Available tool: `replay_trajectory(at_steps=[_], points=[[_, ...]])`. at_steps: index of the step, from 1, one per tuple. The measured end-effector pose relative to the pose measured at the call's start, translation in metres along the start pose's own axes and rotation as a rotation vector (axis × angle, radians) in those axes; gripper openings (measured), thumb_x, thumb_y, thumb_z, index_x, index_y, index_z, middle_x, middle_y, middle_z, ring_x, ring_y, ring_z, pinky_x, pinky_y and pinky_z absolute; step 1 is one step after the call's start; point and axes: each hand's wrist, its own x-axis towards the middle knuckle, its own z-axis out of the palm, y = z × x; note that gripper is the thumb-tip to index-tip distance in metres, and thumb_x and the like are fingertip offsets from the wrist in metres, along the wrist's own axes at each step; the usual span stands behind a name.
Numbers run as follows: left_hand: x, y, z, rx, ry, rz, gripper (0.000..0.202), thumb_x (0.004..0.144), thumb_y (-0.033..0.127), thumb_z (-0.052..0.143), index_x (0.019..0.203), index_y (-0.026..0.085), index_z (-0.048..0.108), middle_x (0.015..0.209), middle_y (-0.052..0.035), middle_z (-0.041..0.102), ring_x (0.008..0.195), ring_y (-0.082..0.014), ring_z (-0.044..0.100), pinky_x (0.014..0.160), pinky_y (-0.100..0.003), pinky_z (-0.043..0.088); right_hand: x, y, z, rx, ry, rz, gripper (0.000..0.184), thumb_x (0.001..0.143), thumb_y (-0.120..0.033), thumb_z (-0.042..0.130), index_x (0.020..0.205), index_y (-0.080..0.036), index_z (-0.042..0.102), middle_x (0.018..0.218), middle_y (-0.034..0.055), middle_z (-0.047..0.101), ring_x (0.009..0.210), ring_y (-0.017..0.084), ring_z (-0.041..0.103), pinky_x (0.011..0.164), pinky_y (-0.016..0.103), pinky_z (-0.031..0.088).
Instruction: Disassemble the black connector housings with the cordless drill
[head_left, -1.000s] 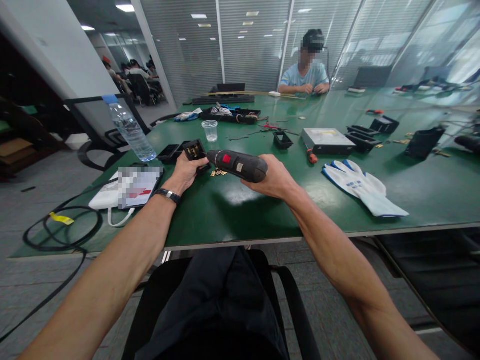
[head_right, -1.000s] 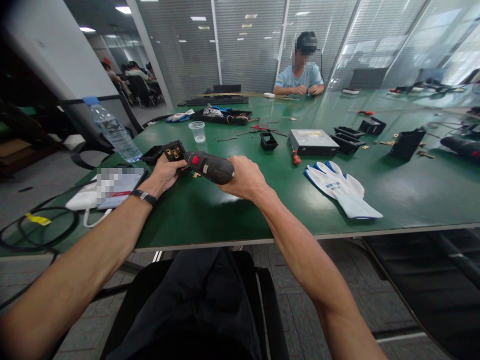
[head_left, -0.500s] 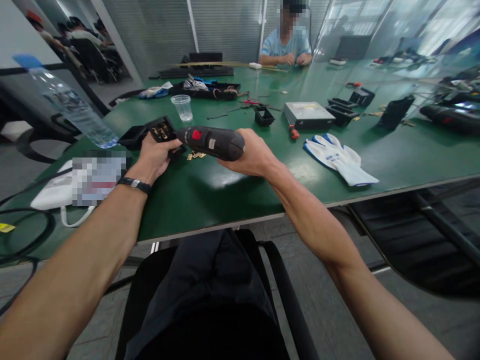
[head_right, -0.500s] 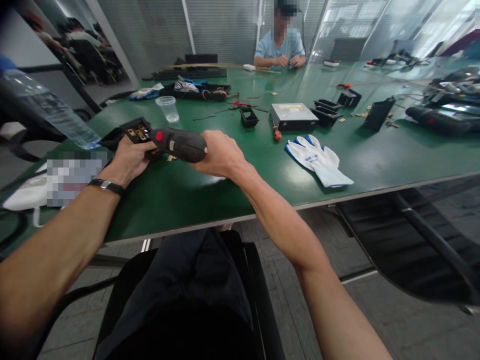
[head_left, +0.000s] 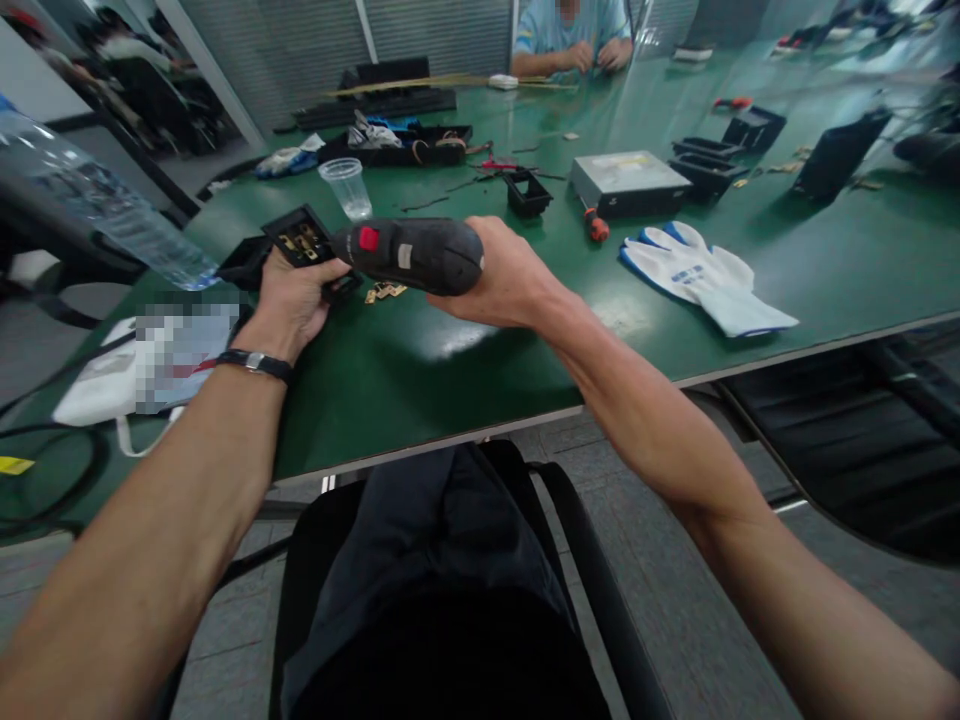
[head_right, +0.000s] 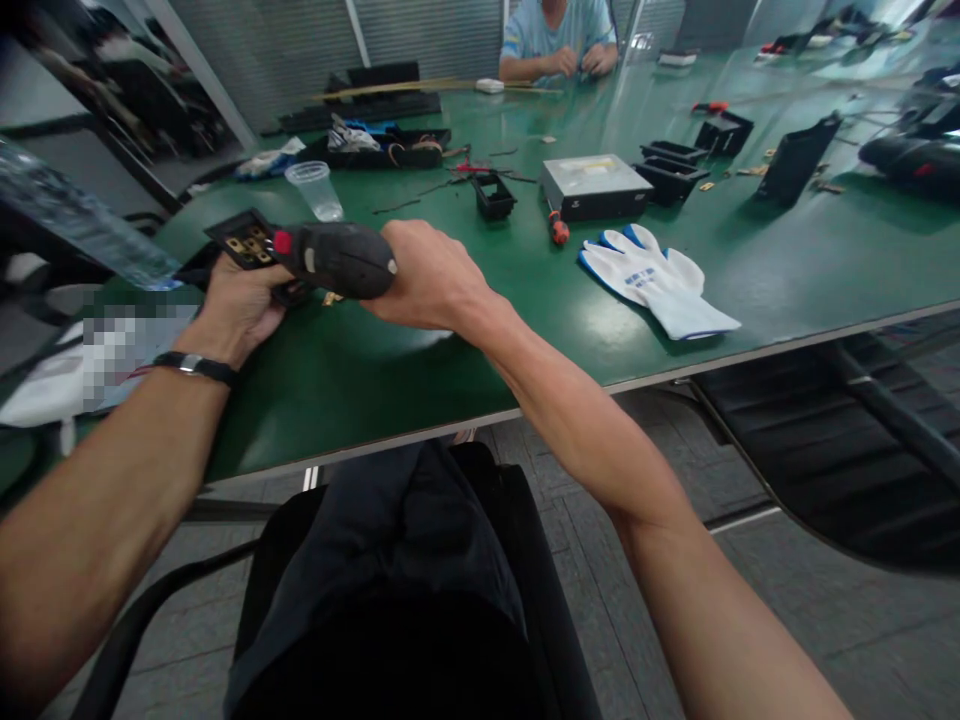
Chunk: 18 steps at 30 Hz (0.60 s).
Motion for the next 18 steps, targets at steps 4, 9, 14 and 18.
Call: replay_trajectory(at_steps=[4, 9, 14, 18], points=[[0.0037, -0.0053, -0.0053, 0.036, -0.007, 0.016, 0.052, 0.051, 0.027, 0.095, 0.093, 0.02, 0.064, 0.096, 0.0, 0.073, 0.093, -0.0193, 0.068, 0.085, -0.037, 0.058, -0.0001, -0.0003, -0.0003, 0.04, 0.004, 0.029, 0.035, 0.075, -0.044, 0.075, 0.088, -0.014, 0.063, 0.087, 0.0074, 0.066, 0.099, 0.03, 0.066, 0.08, 0.035, 0.052], [0.0053, -0.0083, -0.0072, 0.037, 0.008, 0.016, 0.053, 0.05, 0.026, 0.094, 0.092, 0.02, 0.063, 0.095, -0.0001, 0.073, 0.091, -0.0191, 0.069, 0.083, -0.036, 0.058, 0.0, 0.0006, 0.0005, 0.063, 0.034, 0.02, 0.035, 0.074, -0.045, 0.075, 0.089, -0.015, 0.064, 0.085, 0.0083, 0.065, 0.099, 0.032, 0.067, 0.076, 0.035, 0.053], [0.0041, -0.006, -0.0054, 0.023, 0.014, 0.007, 0.051, 0.051, 0.025, 0.094, 0.091, 0.019, 0.064, 0.094, -0.0016, 0.073, 0.091, -0.0197, 0.069, 0.086, -0.038, 0.058, -0.0003, -0.0018, -0.0015, 0.036, 0.003, 0.063, 0.031, 0.073, -0.042, 0.074, 0.086, -0.016, 0.064, 0.086, 0.0107, 0.065, 0.094, 0.033, 0.068, 0.076, 0.038, 0.052], [0.0038, -0.0048, -0.0053, 0.025, 0.025, -0.005, 0.051, 0.05, 0.025, 0.094, 0.091, 0.019, 0.064, 0.093, -0.0016, 0.073, 0.09, -0.02, 0.069, 0.085, -0.039, 0.058, -0.0005, -0.0029, -0.0032, 0.039, -0.008, 0.051, 0.029, 0.074, -0.041, 0.073, 0.086, -0.017, 0.065, 0.082, 0.01, 0.066, 0.091, 0.031, 0.069, 0.075, 0.037, 0.052]])
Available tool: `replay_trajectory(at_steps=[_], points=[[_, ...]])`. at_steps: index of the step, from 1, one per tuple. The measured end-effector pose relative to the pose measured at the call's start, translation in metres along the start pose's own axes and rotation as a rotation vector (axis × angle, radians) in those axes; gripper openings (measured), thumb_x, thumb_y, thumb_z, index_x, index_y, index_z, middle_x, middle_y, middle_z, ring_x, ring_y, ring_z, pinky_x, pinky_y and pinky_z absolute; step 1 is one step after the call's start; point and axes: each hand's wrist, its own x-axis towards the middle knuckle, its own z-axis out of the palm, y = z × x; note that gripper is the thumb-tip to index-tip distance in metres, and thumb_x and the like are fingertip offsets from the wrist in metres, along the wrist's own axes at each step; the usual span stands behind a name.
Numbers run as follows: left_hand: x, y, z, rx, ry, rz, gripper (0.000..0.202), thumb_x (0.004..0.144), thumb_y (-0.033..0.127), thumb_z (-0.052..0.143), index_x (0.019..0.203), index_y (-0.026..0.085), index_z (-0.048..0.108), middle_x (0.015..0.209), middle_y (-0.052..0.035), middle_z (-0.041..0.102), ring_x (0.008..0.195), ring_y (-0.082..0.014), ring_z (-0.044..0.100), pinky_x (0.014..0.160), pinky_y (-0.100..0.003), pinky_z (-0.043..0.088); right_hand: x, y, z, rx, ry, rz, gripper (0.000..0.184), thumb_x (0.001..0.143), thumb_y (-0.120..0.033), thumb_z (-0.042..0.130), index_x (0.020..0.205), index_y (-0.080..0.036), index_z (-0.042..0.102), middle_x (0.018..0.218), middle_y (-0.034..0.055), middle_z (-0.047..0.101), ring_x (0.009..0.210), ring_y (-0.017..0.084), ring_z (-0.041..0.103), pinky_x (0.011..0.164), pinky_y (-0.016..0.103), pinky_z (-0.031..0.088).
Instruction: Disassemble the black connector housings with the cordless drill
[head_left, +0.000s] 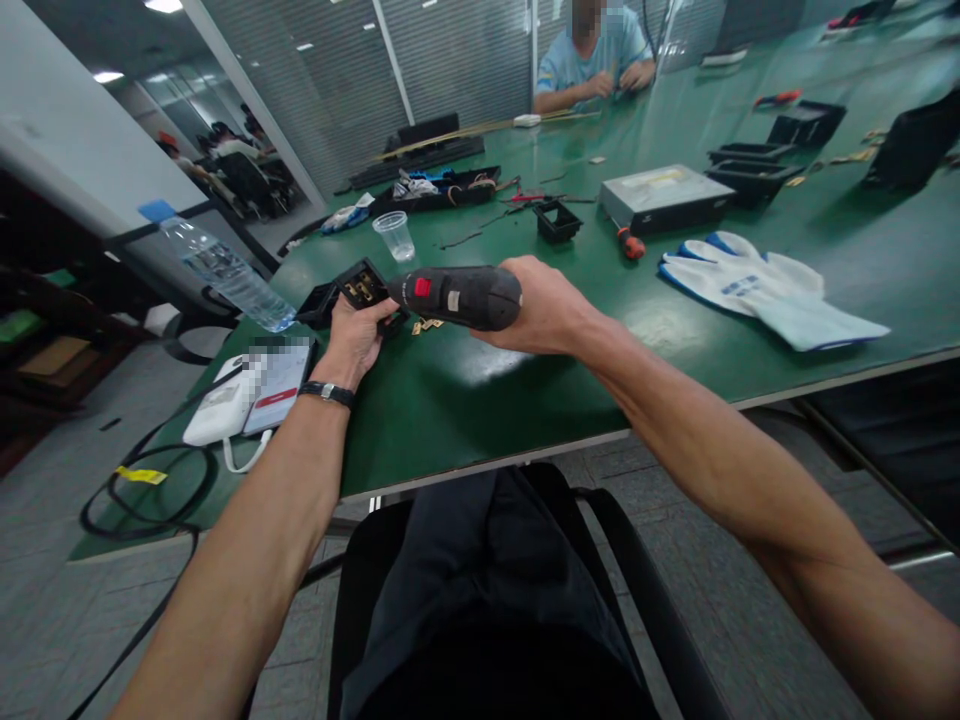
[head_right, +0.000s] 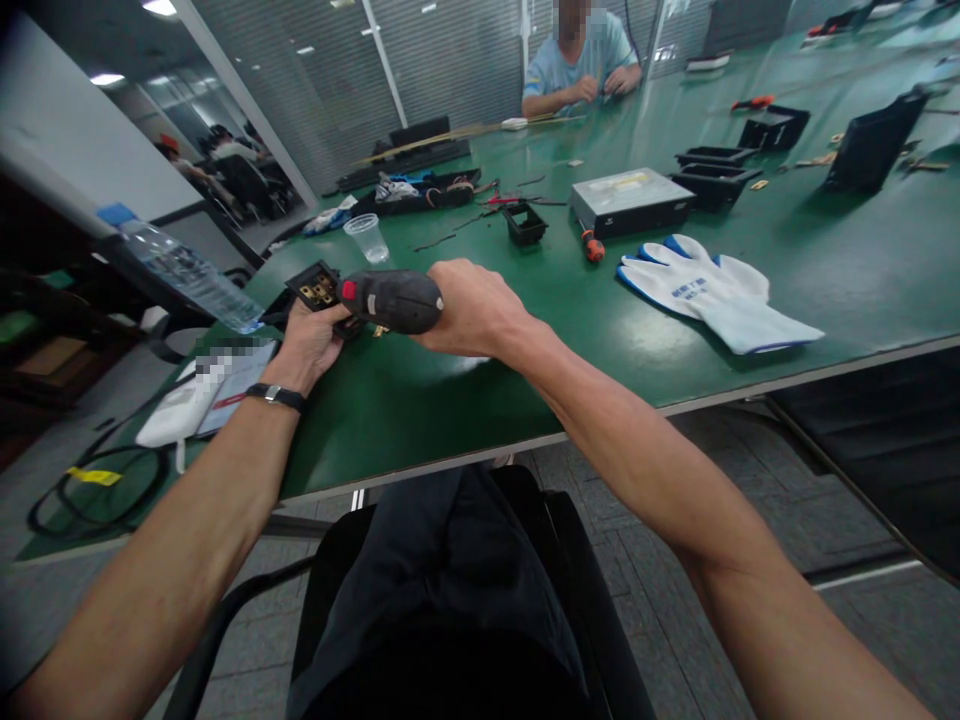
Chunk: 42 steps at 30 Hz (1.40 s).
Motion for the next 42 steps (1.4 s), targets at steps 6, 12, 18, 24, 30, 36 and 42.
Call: replay_trajectory(at_steps=[6, 12, 18, 24, 30, 36, 42], points=[[0.0005, -0.0008, -0.0004, -0.011, 0.012, 0.001, 0.051, 0.048, 0.022, 0.094, 0.089, 0.019, 0.064, 0.091, -0.0005, 0.072, 0.087, -0.0191, 0.069, 0.083, -0.038, 0.058, 0.0001, 0.0022, 0.0006, 0.026, 0.002, -0.006, 0.026, 0.074, -0.039, 0.073, 0.085, -0.017, 0.065, 0.078, 0.0085, 0.064, 0.089, 0.03, 0.069, 0.071, 0.033, 0.049], [-0.0001, -0.0001, -0.0001, -0.006, 0.007, -0.006, 0.049, 0.05, 0.024, 0.093, 0.088, 0.019, 0.064, 0.091, -0.0011, 0.071, 0.085, -0.0187, 0.068, 0.08, -0.036, 0.058, 0.0005, 0.0014, -0.0008, -0.002, -0.003, -0.005, 0.026, 0.073, -0.041, 0.073, 0.077, -0.017, 0.064, 0.076, 0.0084, 0.065, 0.081, 0.026, 0.069, 0.067, 0.031, 0.048], [-0.0005, 0.0011, -0.0007, -0.03, 0.018, -0.024, 0.049, 0.049, 0.022, 0.093, 0.088, 0.019, 0.065, 0.092, -0.0014, 0.072, 0.083, -0.0174, 0.068, 0.079, -0.035, 0.057, 0.0011, -0.001, -0.0037, -0.03, -0.015, -0.009, 0.026, 0.073, -0.044, 0.071, 0.074, -0.018, 0.065, 0.073, 0.0085, 0.068, 0.072, 0.023, 0.067, 0.062, 0.03, 0.046], [0.0016, -0.0001, -0.0015, -0.042, 0.038, -0.05, 0.053, 0.046, 0.02, 0.095, 0.089, 0.018, 0.064, 0.087, -0.0013, 0.072, 0.079, -0.0171, 0.067, 0.074, -0.034, 0.057, 0.0009, -0.0026, -0.0062, -0.045, -0.034, 0.006, 0.028, 0.072, -0.046, 0.071, 0.073, -0.019, 0.065, 0.075, 0.0093, 0.07, 0.07, 0.023, 0.067, 0.059, 0.029, 0.044], [0.0011, -0.0015, -0.003, -0.064, 0.035, -0.041, 0.053, 0.046, 0.021, 0.095, 0.089, 0.019, 0.065, 0.089, -0.0016, 0.072, 0.084, -0.0186, 0.068, 0.079, -0.036, 0.058, -0.0021, -0.006, -0.0068, -0.034, -0.032, 0.017, 0.026, 0.071, -0.044, 0.071, 0.072, -0.019, 0.064, 0.073, 0.0078, 0.068, 0.069, 0.023, 0.066, 0.058, 0.029, 0.044], [0.0, -0.0038, -0.0039, -0.061, 0.006, -0.005, 0.049, 0.049, 0.02, 0.094, 0.088, 0.018, 0.065, 0.09, -0.0012, 0.071, 0.085, -0.0183, 0.068, 0.082, -0.036, 0.058, -0.0008, -0.0001, -0.0006, -0.026, 0.003, 0.015, 0.028, 0.072, -0.045, 0.073, 0.074, -0.019, 0.063, 0.069, 0.0061, 0.063, 0.073, 0.023, 0.065, 0.063, 0.03, 0.048], [0.0006, -0.003, -0.0024, -0.08, 0.005, -0.007, 0.053, 0.047, 0.019, 0.094, 0.091, 0.018, 0.065, 0.093, -0.0023, 0.072, 0.087, -0.0196, 0.068, 0.083, -0.038, 0.057, 0.0016, 0.0034, 0.0019, -0.045, 0.005, -0.05, 0.026, 0.074, -0.043, 0.072, 0.071, -0.02, 0.061, 0.067, 0.0043, 0.063, 0.068, 0.02, 0.061, 0.065, 0.03, 0.05]])
